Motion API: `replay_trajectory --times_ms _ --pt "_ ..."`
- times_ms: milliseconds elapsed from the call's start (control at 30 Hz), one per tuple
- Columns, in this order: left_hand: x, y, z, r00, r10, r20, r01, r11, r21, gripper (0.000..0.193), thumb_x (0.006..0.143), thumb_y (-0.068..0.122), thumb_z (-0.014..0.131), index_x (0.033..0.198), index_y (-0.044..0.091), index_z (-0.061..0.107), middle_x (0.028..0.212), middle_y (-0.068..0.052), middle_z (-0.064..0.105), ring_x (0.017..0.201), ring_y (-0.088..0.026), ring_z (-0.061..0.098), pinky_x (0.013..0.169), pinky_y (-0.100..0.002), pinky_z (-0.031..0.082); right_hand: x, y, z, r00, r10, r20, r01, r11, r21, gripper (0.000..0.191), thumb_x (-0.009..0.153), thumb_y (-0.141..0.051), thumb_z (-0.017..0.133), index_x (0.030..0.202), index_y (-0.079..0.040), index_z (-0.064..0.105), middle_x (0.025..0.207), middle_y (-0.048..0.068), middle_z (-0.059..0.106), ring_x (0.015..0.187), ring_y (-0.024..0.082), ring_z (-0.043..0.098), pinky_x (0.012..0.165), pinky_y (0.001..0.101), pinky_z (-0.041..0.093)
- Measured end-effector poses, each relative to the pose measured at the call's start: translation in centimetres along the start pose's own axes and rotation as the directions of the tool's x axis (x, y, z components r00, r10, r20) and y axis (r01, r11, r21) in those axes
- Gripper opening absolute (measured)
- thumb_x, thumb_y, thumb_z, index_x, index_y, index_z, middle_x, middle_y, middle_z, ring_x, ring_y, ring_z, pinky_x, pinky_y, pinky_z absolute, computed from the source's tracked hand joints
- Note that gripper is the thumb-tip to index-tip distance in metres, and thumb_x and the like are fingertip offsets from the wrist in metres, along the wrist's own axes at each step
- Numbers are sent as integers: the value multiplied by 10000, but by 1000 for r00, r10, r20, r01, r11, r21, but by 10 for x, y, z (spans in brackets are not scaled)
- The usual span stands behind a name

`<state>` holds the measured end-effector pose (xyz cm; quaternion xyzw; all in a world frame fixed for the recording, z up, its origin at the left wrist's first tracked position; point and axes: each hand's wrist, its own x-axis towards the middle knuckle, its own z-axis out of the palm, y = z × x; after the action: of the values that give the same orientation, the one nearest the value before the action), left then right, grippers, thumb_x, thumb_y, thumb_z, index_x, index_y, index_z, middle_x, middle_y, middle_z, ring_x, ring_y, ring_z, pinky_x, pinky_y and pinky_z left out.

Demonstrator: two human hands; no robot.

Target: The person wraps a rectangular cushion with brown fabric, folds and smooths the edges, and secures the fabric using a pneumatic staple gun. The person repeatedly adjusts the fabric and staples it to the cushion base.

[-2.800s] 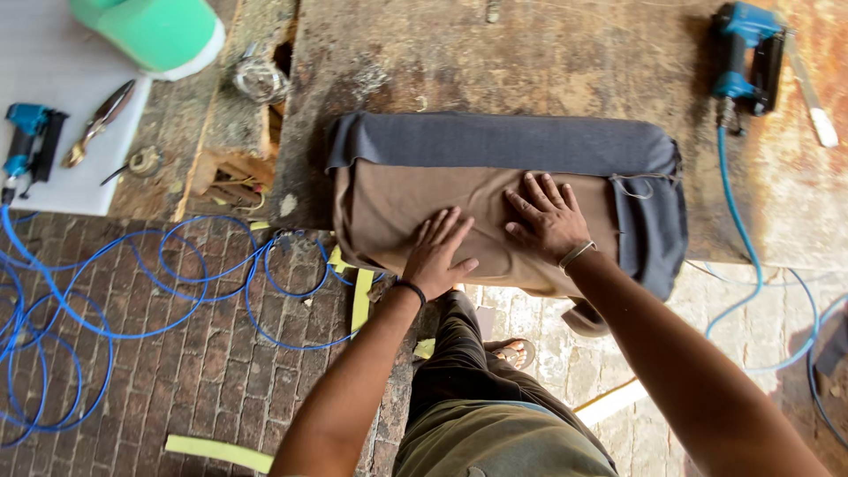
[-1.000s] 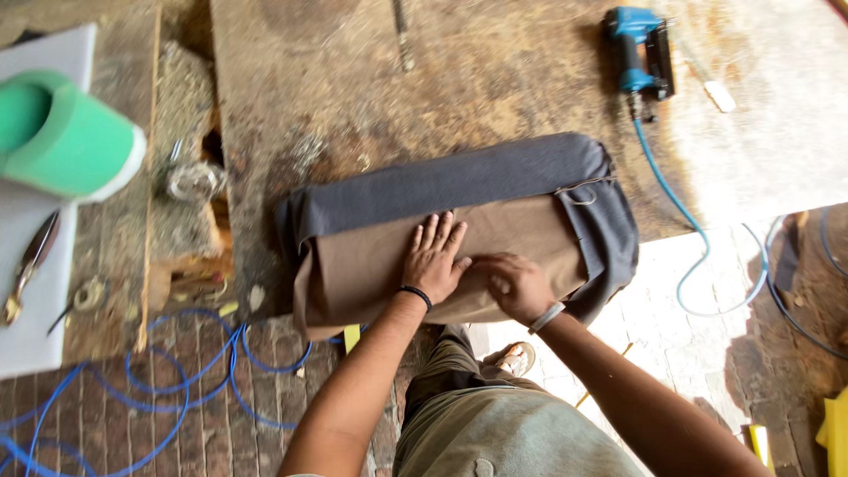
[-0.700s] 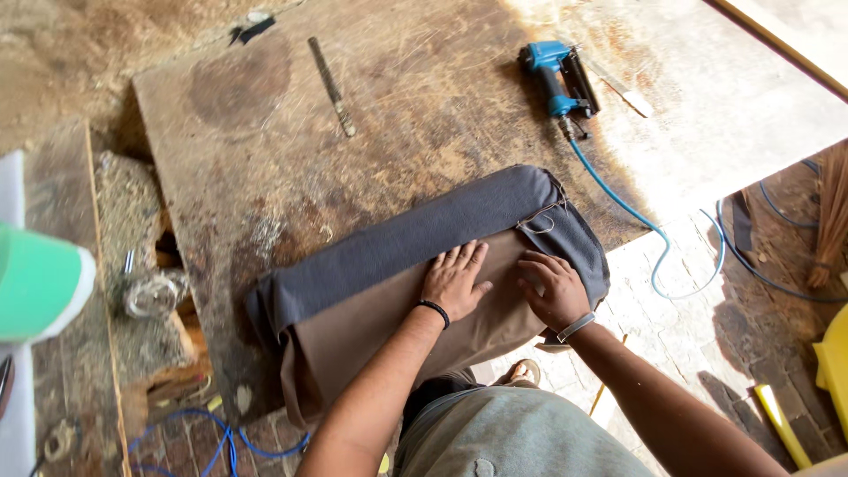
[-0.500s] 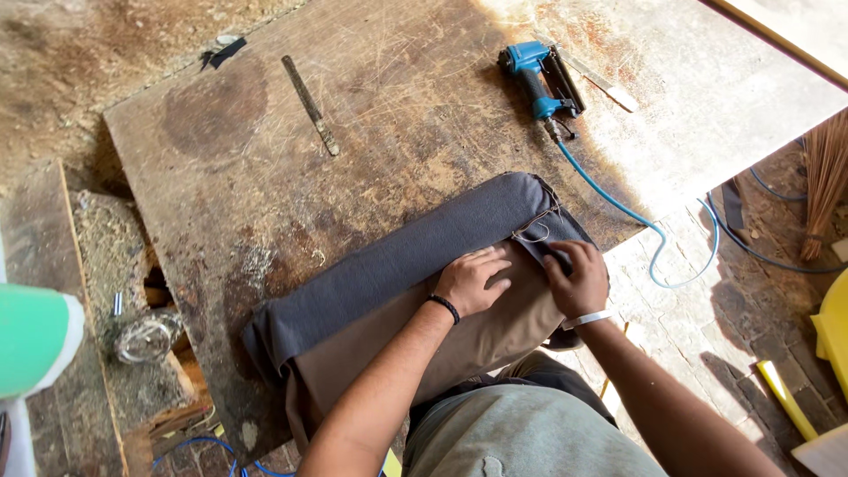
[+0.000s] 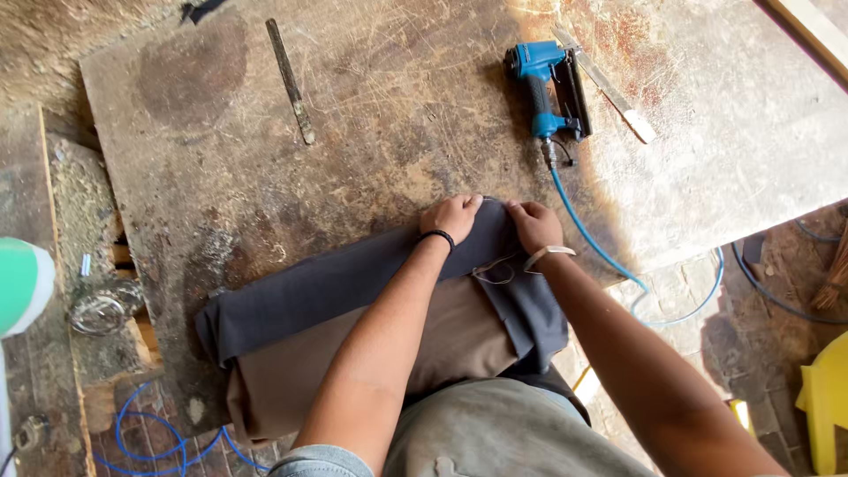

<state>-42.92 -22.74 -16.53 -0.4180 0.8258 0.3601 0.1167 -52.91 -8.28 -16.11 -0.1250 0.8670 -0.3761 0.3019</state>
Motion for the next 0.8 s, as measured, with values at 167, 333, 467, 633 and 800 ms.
replay_trajectory --times_ms 167,333,467,633,800 --pt "20 11 -3 998 19 52 -11 991 -135 289 904 464 669 1082 248 739 1145 -46 742 1081 -277 694 922 -427 534 17 -7 8 1000 -12 20 12 1000 27 245 908 -293 753 1018 -75 768 959 114 777 892 250 744 830 364 555" --pt "9 -1 10 873 409 -266 -465 864 -195 110 842 124 781 927 149 717 1042 -8 756 1030 -217 718 917 -366 572 0 8 7 815 -574 -81 553 812 -187 54 894 -155 753 906 -103 742 935 75 725 869 271 695 780 397 545" --pt "-11 -18 15 794 519 -317 -548 836 -3 289 852 5 733 1103 147 728 1031 -37 665 1047 -251 638 972 -392 505 -18 17 2 513 -857 -39 841 511 -179 128 870 -141 761 975 -96 704 995 60 730 914 273 676 807 399 514" --pt "-12 -20 13 659 591 -466 -604 785 141 225 738 104 782 954 158 750 1030 -34 697 1022 -291 635 898 -452 470 -25 10 3 720 -692 -48 682 719 -135 308 835 -199 786 1101 -60 714 962 99 703 916 307 668 809 410 526" --pt "12 -8 15 836 463 -295 -482 876 10 118 900 248 742 979 160 743 978 -54 695 976 -306 671 825 -444 539 5 4 8 986 -149 -69 156 981 117 243 896 -274 786 986 -50 768 842 72 743 745 192 697 721 352 553"
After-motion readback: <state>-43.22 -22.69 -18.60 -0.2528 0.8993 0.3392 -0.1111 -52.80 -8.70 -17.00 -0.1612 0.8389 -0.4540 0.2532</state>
